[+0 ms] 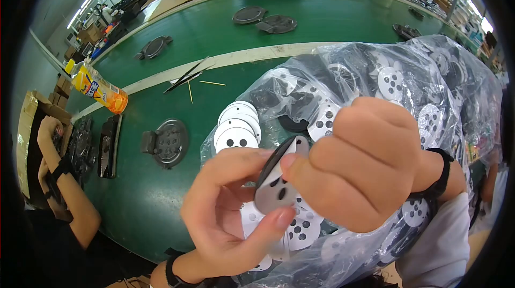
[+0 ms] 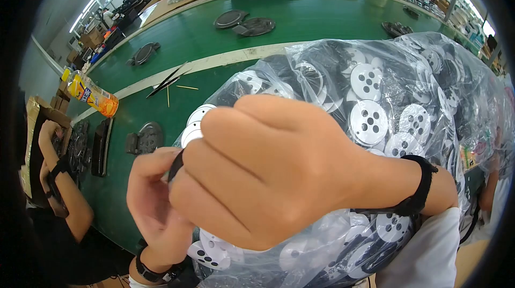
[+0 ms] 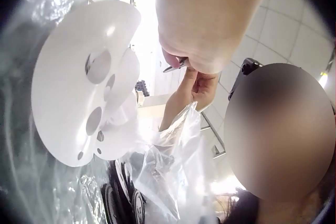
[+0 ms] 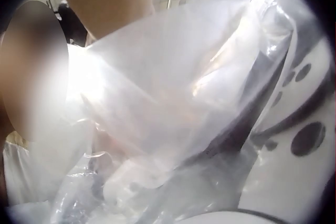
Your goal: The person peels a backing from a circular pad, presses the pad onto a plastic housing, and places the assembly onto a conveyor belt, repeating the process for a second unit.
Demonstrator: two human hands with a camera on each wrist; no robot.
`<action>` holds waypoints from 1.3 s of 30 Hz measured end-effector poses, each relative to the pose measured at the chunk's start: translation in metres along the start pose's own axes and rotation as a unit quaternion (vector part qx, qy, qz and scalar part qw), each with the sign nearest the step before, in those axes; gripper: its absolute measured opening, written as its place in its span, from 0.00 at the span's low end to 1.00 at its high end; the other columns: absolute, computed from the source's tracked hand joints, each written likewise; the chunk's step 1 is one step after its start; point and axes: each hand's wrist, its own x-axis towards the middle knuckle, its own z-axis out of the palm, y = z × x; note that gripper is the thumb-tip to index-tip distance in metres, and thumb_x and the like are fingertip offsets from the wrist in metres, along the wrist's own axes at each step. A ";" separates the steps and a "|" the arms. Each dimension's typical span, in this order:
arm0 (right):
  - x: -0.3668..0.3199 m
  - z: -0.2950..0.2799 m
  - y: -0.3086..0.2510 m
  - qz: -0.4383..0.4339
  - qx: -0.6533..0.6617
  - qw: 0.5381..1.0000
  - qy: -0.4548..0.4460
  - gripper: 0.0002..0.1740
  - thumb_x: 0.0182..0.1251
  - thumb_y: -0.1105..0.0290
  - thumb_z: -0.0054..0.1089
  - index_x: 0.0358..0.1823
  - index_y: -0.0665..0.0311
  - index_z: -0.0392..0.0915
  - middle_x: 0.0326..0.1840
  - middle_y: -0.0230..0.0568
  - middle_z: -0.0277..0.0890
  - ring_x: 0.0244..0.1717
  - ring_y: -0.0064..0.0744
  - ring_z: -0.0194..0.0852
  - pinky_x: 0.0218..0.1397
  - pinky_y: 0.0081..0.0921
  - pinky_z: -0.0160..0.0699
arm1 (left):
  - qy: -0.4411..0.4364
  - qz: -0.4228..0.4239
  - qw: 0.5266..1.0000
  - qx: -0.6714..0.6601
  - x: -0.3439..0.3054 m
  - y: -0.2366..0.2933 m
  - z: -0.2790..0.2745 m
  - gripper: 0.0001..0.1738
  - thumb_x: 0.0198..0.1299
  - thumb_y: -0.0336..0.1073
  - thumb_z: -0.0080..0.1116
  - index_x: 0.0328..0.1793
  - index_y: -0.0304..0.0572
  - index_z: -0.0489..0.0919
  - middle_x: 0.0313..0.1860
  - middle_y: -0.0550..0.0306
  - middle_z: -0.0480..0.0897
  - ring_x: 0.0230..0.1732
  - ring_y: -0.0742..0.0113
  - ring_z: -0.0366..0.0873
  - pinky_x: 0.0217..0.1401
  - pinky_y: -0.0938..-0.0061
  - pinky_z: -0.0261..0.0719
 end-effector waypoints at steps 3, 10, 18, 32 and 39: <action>-0.004 0.009 -0.002 -0.058 -0.035 0.998 0.016 0.15 0.25 0.69 0.58 0.23 0.63 0.75 0.16 0.26 0.61 0.15 0.21 0.51 0.15 0.18 0.42 | -0.026 -0.146 0.975 -0.164 0.003 0.003 -0.012 0.14 0.58 0.23 0.50 0.50 0.26 0.67 0.44 0.47 0.74 0.40 0.71 0.73 0.42 0.80 0.72; -0.001 0.003 -0.003 -0.045 -0.055 0.997 -0.002 0.15 0.23 0.66 0.54 0.22 0.58 0.73 0.15 0.21 0.57 0.13 0.19 0.48 0.17 0.19 0.36 | 0.059 -0.176 0.982 -0.024 0.020 -0.006 -0.044 0.05 0.61 0.30 0.50 0.35 0.35 0.75 0.30 0.66 0.74 0.30 0.84 0.66 0.31 0.86 0.62; 0.001 0.008 -0.010 0.009 0.151 0.983 -0.107 0.15 0.40 0.61 0.58 0.29 0.61 0.73 0.19 0.25 0.57 0.18 0.26 0.53 0.21 0.23 0.45 | 0.265 -0.105 0.953 -0.104 0.038 -0.008 -0.069 0.06 0.63 0.35 0.49 0.36 0.41 0.73 0.27 0.63 0.74 0.21 0.78 0.64 0.24 0.81 0.65; 0.003 0.000 0.003 0.525 0.583 0.617 -0.061 0.12 0.70 0.64 0.43 0.32 0.63 0.69 0.23 0.25 0.61 0.25 0.13 0.54 0.28 0.16 0.54 | 0.086 -0.061 0.987 -0.118 0.023 -0.017 -0.037 0.09 0.66 0.35 0.46 0.40 0.37 0.70 0.38 0.53 0.78 0.30 0.70 0.77 0.30 0.75 0.77; -0.013 0.010 0.013 0.472 0.756 0.453 0.013 0.15 0.68 0.61 0.48 0.42 0.67 0.70 0.24 0.24 0.61 0.28 0.14 0.58 0.32 0.14 0.56 | 0.008 -0.067 0.981 -0.181 0.022 -0.015 -0.037 0.07 0.64 0.34 0.48 0.39 0.36 0.70 0.38 0.52 0.77 0.34 0.67 0.78 0.34 0.72 0.80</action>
